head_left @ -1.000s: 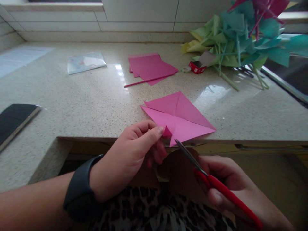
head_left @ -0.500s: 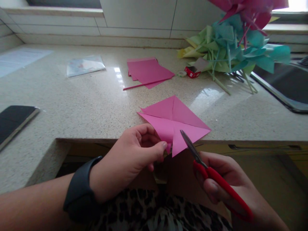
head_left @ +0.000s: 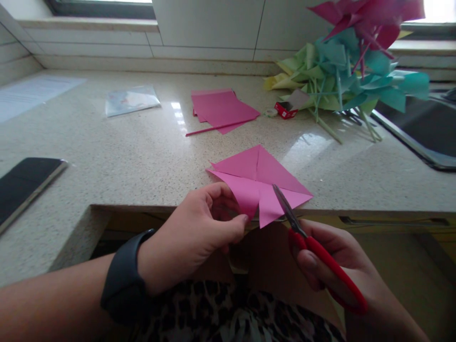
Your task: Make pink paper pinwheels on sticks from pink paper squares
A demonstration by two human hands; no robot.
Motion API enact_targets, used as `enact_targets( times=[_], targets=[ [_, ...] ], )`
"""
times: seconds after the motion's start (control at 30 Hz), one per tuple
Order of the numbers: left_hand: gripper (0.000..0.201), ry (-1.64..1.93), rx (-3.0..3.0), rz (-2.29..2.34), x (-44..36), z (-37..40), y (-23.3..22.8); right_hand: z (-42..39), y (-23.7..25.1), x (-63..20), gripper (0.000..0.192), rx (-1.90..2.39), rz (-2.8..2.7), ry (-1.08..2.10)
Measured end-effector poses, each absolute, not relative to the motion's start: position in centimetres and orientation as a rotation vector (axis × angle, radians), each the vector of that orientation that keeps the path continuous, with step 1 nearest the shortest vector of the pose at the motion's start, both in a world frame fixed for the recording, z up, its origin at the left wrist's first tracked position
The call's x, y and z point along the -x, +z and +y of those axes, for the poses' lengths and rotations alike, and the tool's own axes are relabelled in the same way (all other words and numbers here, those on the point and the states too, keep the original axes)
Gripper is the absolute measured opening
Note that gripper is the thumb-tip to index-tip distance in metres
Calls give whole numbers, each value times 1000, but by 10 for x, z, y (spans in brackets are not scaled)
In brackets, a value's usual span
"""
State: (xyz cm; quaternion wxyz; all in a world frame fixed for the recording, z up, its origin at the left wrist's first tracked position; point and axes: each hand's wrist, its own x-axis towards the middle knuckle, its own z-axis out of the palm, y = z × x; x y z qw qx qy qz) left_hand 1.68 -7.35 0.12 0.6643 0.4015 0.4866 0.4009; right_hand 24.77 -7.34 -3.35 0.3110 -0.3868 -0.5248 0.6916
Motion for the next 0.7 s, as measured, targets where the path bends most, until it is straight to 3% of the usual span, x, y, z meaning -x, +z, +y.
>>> enact_targets(
  times=[0.3, 0.43, 0.7],
  targets=[
    [26, 773, -1343, 1334, 13, -54, 21, -74, -45, -265, 24, 1073, -1440, 1777],
    [16, 593, -1431, 1401, 30, -40, 25, -76, -50, -269, 31, 1122, -1402, 1837],
    [35, 518, -1894, 1839, 60, -19, 18, -76, -49, -267, 41, 1159, -1373, 1881]
  ],
)
